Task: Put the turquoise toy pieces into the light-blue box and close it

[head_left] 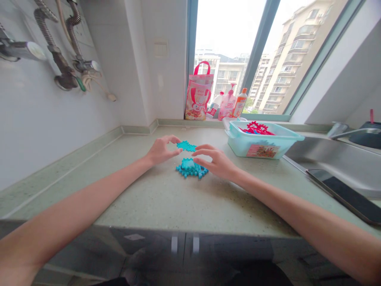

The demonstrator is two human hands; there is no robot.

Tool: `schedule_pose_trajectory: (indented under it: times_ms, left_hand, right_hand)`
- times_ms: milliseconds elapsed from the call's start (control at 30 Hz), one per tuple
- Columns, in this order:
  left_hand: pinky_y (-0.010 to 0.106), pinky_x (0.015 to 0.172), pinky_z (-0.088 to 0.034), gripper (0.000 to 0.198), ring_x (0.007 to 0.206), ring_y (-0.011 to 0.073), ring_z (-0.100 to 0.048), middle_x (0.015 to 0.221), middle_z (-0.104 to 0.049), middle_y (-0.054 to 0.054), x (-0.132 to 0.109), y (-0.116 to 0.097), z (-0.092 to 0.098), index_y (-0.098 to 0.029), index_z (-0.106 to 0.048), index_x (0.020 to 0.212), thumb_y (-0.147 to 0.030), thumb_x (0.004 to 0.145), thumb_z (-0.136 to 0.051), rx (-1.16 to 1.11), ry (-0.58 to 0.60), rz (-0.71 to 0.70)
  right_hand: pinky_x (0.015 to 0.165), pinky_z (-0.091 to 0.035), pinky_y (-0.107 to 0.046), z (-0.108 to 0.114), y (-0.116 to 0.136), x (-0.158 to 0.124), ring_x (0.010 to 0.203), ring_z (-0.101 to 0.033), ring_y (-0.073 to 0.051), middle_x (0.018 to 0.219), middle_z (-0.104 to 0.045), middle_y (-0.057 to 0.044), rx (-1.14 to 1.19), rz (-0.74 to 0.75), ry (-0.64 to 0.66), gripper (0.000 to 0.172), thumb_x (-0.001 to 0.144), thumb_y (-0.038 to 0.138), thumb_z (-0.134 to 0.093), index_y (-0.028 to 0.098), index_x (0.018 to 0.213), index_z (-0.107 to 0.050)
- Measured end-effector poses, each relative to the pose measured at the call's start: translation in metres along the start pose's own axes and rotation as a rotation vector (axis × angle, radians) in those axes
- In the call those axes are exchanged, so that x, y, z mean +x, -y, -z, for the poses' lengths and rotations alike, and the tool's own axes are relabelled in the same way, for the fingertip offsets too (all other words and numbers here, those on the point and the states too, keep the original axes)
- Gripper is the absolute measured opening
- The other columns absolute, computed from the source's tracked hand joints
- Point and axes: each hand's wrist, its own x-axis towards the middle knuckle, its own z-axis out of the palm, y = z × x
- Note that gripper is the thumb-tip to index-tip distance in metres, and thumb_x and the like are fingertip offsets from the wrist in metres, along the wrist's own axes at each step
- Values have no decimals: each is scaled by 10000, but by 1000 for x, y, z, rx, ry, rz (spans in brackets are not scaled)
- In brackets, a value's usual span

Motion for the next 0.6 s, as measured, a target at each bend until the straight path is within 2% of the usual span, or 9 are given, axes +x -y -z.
schedule_pose_trajectory:
  times_ms: [133,233,300,367,467,533,600]
  left_hand:
    - [428,1025,-525,405,1107,250,-701,1187,-786,96,-6,-13,6,-230,-755,1250,-445,909,-721,-190,64,-169]
    - [467,1055,-517,305,1119,269,-695,1163,-796,99,-8,-18,6,-263,-805,1161,-428,918,-723,-253,230,-300]
    - [483,1097,-492,285,1183,287,-677,1226,-777,102,-8,-18,5,-276,-823,1113,-460,926,-711,-260,323,-331]
    - [479,1139,-459,394,1292,302,-629,1374,-709,107,-7,-14,5,-279,-788,1231,-526,950,-665,-278,329,-303]
    - [464,1135,-458,592,1367,313,-575,1511,-608,113,-5,-2,5,-273,-636,1449,-626,978,-569,-324,241,-205]
    - [465,1121,-467,633,1351,311,-581,1510,-605,119,-4,9,4,-263,-590,1473,-665,989,-519,-326,205,-134]
    - [477,1146,-447,643,1345,312,-584,1487,-619,127,-3,17,2,-247,-592,1451,-688,993,-495,-301,219,-89]
  right_hand:
    - [1004,-550,-409,6,-28,4,1175,-684,-247,1324,-701,-104,86,-94,-169,424,1064,555,-503,262,1272,-727]
    - [1013,-554,-444,4,-58,5,1195,-680,-262,1400,-672,-117,110,-167,-163,463,1043,574,-519,260,1342,-679]
    - [1050,-539,-472,1,-78,7,1224,-674,-271,1437,-658,-129,160,-247,-130,501,1031,576,-528,258,1403,-635]
    - [1084,-520,-490,-2,-94,12,1237,-677,-272,1426,-671,-143,231,-340,-104,543,1031,569,-520,249,1466,-584]
    - [1107,-506,-494,-6,-105,25,1244,-684,-273,1402,-685,-166,251,-414,-92,589,1020,546,-553,223,1513,-551]
    - [1121,-499,-490,-11,-103,36,1269,-673,-280,1457,-654,-157,177,-389,-55,622,973,521,-649,242,1522,-560]
    - [1146,-481,-485,-16,-99,45,1308,-651,-288,1517,-616,-124,79,-317,7,636,913,481,-745,285,1499,-600]
